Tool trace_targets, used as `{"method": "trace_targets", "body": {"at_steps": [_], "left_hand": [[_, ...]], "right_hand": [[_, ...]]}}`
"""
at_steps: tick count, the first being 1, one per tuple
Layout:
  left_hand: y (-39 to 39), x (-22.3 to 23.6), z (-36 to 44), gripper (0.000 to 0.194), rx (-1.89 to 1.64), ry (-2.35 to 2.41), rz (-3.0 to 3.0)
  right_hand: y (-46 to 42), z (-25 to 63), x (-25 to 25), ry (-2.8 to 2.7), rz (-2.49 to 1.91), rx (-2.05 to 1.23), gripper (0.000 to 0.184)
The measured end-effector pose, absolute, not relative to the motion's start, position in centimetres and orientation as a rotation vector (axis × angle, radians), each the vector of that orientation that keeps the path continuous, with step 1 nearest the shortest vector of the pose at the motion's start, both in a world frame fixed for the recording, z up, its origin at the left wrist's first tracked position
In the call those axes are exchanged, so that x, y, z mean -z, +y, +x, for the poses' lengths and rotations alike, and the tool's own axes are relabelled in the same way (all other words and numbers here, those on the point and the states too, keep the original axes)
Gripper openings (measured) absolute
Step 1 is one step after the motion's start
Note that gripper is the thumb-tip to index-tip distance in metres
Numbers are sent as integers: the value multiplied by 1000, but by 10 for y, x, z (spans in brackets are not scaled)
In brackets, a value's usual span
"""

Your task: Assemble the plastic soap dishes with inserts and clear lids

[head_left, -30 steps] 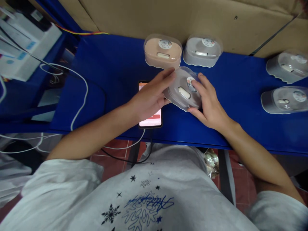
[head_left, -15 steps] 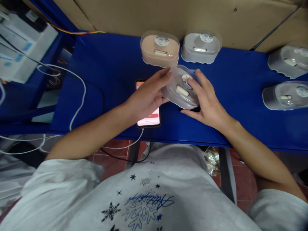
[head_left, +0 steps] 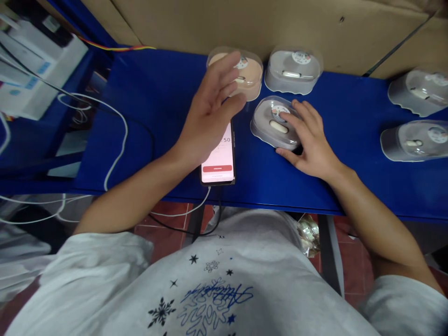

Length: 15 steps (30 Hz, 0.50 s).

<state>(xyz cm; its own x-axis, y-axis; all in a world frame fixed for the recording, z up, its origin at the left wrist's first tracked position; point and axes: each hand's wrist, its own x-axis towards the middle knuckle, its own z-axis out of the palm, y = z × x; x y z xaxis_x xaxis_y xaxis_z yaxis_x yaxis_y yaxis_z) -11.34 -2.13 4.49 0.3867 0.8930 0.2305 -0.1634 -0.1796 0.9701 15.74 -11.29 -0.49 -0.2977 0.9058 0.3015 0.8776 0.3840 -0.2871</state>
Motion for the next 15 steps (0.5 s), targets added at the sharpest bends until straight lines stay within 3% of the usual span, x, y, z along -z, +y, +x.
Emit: {"method": "trace_targets", "body": {"at_steps": [5, 15], "left_hand": [[-30, -52, -113, 33, -1002, 694, 1430], [-29, -45, -110, 11, -848, 760, 1252]], "right_hand": [[-115, 158, -1, -2160, -1663, 110, 57], [-116, 206, -31, -1916, -1884, 260, 48]]}}
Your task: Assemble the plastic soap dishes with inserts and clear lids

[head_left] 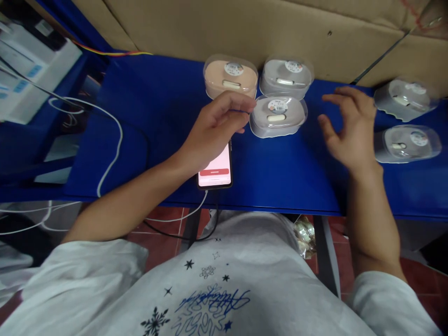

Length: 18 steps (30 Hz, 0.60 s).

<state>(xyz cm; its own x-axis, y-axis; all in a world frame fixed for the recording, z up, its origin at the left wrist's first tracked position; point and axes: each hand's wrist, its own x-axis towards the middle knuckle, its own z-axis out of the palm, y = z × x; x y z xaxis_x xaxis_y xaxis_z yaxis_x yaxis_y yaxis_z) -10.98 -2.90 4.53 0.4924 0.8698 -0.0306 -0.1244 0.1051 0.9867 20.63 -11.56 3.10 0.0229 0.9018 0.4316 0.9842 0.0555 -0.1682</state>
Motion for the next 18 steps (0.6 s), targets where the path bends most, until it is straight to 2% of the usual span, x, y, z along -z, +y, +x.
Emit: {"method": "trace_targets", "body": {"at_steps": [5, 8, 10, 14, 18], "left_hand": [[-29, -38, -109, 10, -833, 718, 1465], [-28, -35, -108, 11, -813, 720, 1523], [-27, -34, -107, 11, -801, 728, 1534], [-27, -33, -107, 12, -786, 745, 1573], [-25, -32, -107, 11, -764, 723, 1605]], "right_hand": [[-133, 265, -47, -1542, -2622, 192, 61], [-142, 286, -53, -1159, -2861, 51, 70], [-146, 294, -54, -1059, -2927, -13, 75], [-154, 289, -53, -1309, -2934, -6, 74], [-166, 263, -63, -1626, -2599, -20, 74]]}}
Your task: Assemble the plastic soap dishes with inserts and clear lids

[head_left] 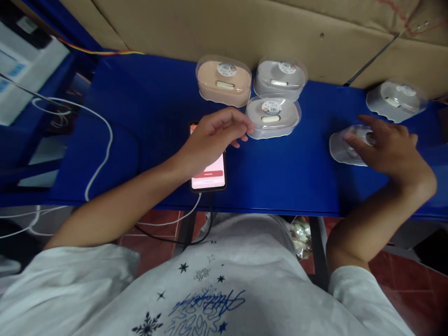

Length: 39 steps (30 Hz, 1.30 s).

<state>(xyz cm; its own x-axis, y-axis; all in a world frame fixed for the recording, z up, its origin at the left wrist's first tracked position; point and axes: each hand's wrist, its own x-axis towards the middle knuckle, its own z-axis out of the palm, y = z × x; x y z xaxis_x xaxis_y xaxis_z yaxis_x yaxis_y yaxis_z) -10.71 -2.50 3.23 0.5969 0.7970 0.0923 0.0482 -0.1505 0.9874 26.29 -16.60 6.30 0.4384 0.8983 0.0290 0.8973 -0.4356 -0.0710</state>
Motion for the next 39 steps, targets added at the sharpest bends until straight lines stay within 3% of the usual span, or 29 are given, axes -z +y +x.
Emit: {"method": "trace_targets", "body": {"at_steps": [5, 9, 11, 23, 30, 35, 39], "left_hand": [[-19, -27, -108, 10, -771, 721, 1614], [-16, -23, -110, 13, -776, 713, 1685], [-18, -24, -111, 11, -814, 697, 1786], [-27, -26, -116, 35, -891, 460, 2611], [-32, -20, -117, 71, -713, 399, 2694], [-33, -18, -117, 70, -621, 413, 2641], [-34, -16, -117, 49, -551, 358, 2693]], "right_hand": [[-175, 248, -79, -1949, -1829, -312, 78], [-168, 259, -65, -1945, -2065, -331, 120], [-162, 262, -53, -1962, -2198, -360, 132], [-144, 195, -33, -2161, -1908, -170, 99], [-140, 180, -32, -2187, -1592, -296, 89], [-137, 192, -36, -2066, -1600, -295, 78], [-133, 208, -33, -1924, -1797, -168, 78]]}}
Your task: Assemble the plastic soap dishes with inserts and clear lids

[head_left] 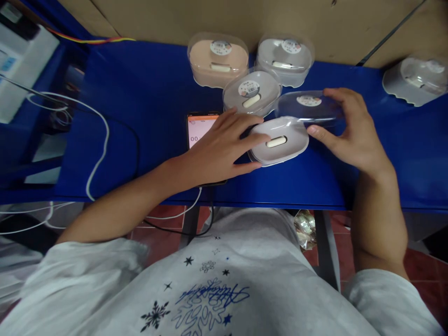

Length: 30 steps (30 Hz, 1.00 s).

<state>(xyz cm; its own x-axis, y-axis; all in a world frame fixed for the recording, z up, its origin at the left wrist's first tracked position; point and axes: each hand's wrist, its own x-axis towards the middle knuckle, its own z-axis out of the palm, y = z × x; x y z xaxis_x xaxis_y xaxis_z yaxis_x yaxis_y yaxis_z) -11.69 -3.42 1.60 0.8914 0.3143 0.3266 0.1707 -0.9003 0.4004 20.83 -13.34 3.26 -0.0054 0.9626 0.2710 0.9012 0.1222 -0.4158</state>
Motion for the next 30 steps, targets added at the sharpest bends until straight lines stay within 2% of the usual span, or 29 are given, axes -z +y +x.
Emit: {"method": "trace_targets", "body": {"at_steps": [3, 9, 13, 17, 23, 30], "left_hand": [[-37, -13, -117, 34, -477, 340, 2783], [-41, -13, -116, 35, -478, 373, 2823], [-42, -14, -115, 35, -516, 449, 2816], [-42, -13, -115, 38, -536, 504, 2794], [-40, -10, -116, 43, -582, 549, 2726], [-43, -11, -115, 58, -585, 537, 2690]], "right_hand": [[-130, 218, -25, -1846, -1899, -117, 81], [-130, 215, -24, -1900, -2091, -104, 77], [-135, 193, -32, -2093, -1703, -3, 56], [-140, 166, -33, -2332, -1404, -103, 34], [-138, 152, -21, -2449, -1380, -191, 49], [-142, 142, -25, -2442, -1376, -144, 37]]}}
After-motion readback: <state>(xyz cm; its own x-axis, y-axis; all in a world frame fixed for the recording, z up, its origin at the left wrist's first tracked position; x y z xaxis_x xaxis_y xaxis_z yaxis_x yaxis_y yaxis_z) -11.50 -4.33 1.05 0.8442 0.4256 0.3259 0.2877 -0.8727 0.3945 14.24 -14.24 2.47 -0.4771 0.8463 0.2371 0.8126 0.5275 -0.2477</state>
